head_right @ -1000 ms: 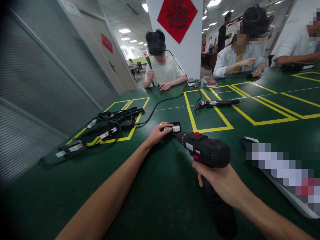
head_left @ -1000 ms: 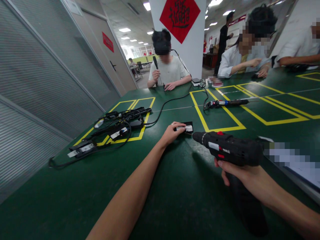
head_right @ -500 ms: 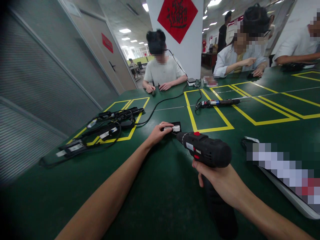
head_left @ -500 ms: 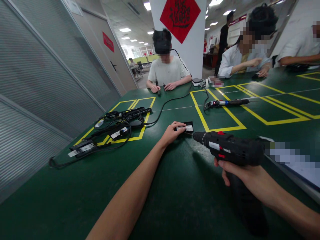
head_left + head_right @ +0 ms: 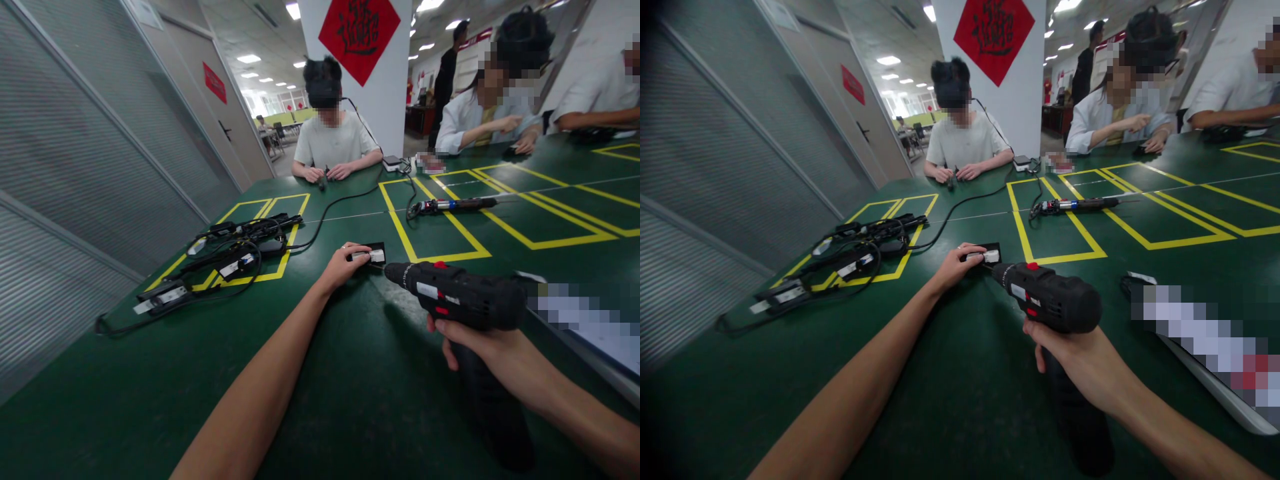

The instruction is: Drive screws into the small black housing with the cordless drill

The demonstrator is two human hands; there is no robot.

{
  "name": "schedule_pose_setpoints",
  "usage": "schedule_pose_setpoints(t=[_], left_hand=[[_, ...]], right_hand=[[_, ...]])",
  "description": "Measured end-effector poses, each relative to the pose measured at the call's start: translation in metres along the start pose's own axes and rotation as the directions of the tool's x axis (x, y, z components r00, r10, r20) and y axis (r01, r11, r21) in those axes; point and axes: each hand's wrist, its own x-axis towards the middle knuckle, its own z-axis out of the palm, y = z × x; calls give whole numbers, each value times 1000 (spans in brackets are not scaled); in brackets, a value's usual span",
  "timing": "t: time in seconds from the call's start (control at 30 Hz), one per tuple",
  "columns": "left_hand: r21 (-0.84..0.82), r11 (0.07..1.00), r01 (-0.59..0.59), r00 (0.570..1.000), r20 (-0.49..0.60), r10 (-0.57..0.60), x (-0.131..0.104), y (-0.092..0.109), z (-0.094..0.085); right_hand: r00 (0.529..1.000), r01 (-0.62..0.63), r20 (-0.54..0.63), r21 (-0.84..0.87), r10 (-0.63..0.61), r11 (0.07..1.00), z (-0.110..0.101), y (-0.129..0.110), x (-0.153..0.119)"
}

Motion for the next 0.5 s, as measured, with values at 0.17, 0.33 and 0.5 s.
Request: schedule_pose_setpoints(t=[0.17, 0.33, 0.5], left_hand=[[3, 1000, 5, 1000, 4, -5, -1, 4, -1], [-4, 1000, 4, 1000, 9, -4, 0, 3, -1], [-8, 1000, -1, 1000, 4, 1, 0, 1, 0]], right_hand=[[1000, -5, -9, -3, 5, 1000, 0, 2, 0], [1000, 1, -6, 8, -1, 1000, 1, 3, 2], [1000, -25, -3, 13, 25, 1000, 2, 1, 1]])
